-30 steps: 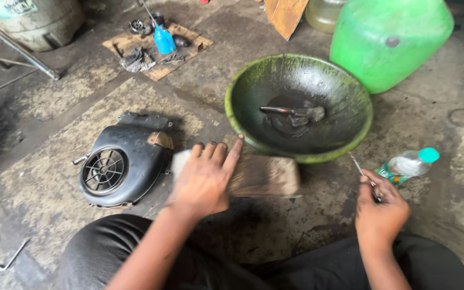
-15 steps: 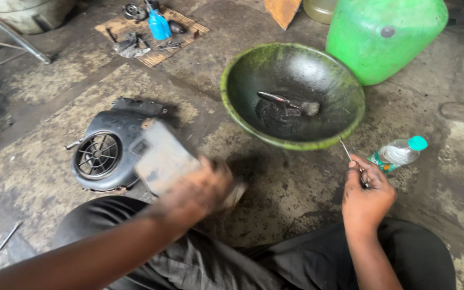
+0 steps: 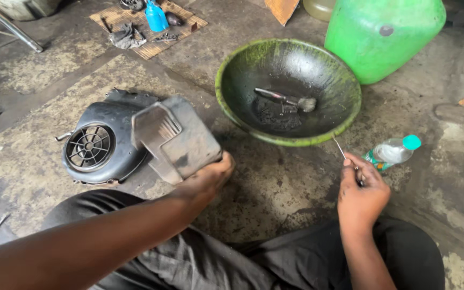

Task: The person cleans a black plastic fan housing with a cloth, then scrubs a metal part with a brush on a wooden block. They then apply a dark liquid to the metal part with a paintbrush over a green basin.

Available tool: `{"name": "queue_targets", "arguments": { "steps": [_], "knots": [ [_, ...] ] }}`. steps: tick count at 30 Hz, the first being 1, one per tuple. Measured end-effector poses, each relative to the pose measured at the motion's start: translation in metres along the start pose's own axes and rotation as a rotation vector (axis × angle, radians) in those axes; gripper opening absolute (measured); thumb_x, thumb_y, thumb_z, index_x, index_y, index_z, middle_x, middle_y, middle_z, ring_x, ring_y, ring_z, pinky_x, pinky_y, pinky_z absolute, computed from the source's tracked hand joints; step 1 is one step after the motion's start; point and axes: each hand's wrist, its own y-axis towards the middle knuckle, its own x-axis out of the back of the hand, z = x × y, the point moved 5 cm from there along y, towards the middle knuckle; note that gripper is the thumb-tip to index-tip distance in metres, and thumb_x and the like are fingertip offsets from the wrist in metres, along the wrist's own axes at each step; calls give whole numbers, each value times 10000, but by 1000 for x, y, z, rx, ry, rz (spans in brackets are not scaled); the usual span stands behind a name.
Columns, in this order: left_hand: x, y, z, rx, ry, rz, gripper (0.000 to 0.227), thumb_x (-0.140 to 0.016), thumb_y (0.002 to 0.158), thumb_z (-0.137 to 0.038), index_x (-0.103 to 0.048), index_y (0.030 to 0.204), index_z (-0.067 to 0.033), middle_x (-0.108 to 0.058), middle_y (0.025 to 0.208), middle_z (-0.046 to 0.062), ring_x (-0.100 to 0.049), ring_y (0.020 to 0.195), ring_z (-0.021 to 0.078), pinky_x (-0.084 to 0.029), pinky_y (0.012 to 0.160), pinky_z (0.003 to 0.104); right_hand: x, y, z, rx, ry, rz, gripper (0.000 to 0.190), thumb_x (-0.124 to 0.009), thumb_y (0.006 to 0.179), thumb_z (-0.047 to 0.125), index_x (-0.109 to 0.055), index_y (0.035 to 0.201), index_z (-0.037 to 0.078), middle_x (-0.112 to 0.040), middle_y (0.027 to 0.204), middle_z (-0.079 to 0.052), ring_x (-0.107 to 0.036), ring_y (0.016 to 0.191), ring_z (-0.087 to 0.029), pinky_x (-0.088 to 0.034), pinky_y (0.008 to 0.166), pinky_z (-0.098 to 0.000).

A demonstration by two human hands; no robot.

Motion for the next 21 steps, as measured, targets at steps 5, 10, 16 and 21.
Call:
{"name": "queue_targets", "arguments": {
  "steps": [5, 10, 16, 21],
  "knots": [
    [-24, -10, 45, 139, -346, -95, 746, -617, 805, -445, -524, 1438, -60, -429, 1553, 213, -397, 1396, 379, -338, 1065, 567, 8, 5, -7, -154, 143, -17, 146, -666, 1039, 19, -747, 1159, 4, -493, 740, 89, -386, 643, -11, -300, 589, -198],
    [-16, -62, 76, 457, -659, -249, 870, -665, 650, -452, -542, 1385, -4, -512, 1427, 187, -460, 1317, 346, -351, 1055, 505, -1, 9, -1, -41, 6, 27, 141, -693, 1019, 11, -752, 1145, -6, -468, 751, 77, -383, 677, -16, -327, 610, -195],
    [-18, -67, 76, 741, -1128, -417, 790, -725, 575, -263, -574, 1281, 58, -555, 1308, 227, -509, 1235, 389, -377, 1012, 469, -4, 1, -4, -162, 100, 70, 154, -673, 1021, 33, -749, 1153, 12, -490, 741, 91, -369, 646, -10, -301, 577, -192],
    [-31, -55, 61, 881, -1169, -465, 847, -763, 505, -299, -597, 1255, 58, -572, 1297, 242, -527, 1188, 392, -390, 999, 482, -14, -12, 19, -89, 71, 166, 188, -659, 1030, 60, -747, 1190, 14, -648, 881, 27, -530, 775, -41, -436, 706, -204]
  ]
}}
